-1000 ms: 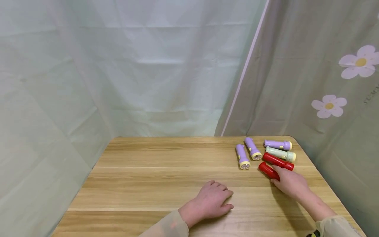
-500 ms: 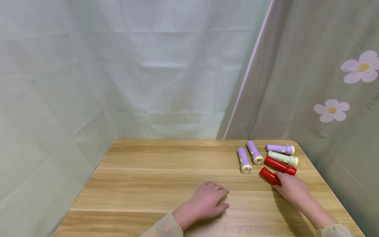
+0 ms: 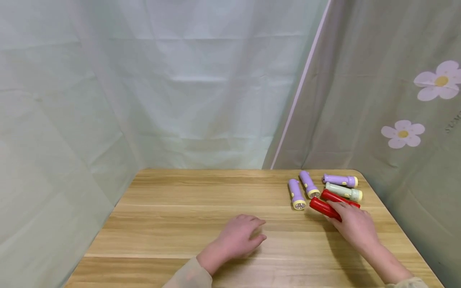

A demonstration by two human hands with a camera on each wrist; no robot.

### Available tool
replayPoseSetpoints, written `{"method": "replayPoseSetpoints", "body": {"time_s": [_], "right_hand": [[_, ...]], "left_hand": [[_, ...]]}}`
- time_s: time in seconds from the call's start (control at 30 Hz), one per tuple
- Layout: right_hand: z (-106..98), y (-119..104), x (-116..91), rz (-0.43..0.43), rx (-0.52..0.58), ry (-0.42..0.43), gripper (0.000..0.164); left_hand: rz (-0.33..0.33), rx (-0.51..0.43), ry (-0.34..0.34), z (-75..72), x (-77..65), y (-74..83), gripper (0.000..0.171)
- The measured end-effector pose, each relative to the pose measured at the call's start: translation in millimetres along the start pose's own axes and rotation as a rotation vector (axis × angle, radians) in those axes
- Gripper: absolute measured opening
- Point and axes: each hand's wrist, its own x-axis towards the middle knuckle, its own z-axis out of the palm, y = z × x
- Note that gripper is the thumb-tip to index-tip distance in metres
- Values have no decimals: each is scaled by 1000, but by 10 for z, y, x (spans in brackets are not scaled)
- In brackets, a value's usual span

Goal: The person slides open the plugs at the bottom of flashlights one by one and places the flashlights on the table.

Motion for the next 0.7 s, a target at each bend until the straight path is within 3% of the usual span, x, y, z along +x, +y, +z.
{"method": "replayPoseSetpoints", "body": {"time_s": [0.43, 0.57, 0.7], "right_hand": [[62, -447, 219, -118, 110, 105, 61], [120, -598, 280, -147, 130, 127, 62], [171, -752, 326, -160, 158, 139, 61]], "left_hand": [[-84, -109, 58, -160, 33, -124, 49], [-140, -206, 91, -203, 31, -131, 50], [-229, -366, 118, -214, 42, -130, 52]]}}
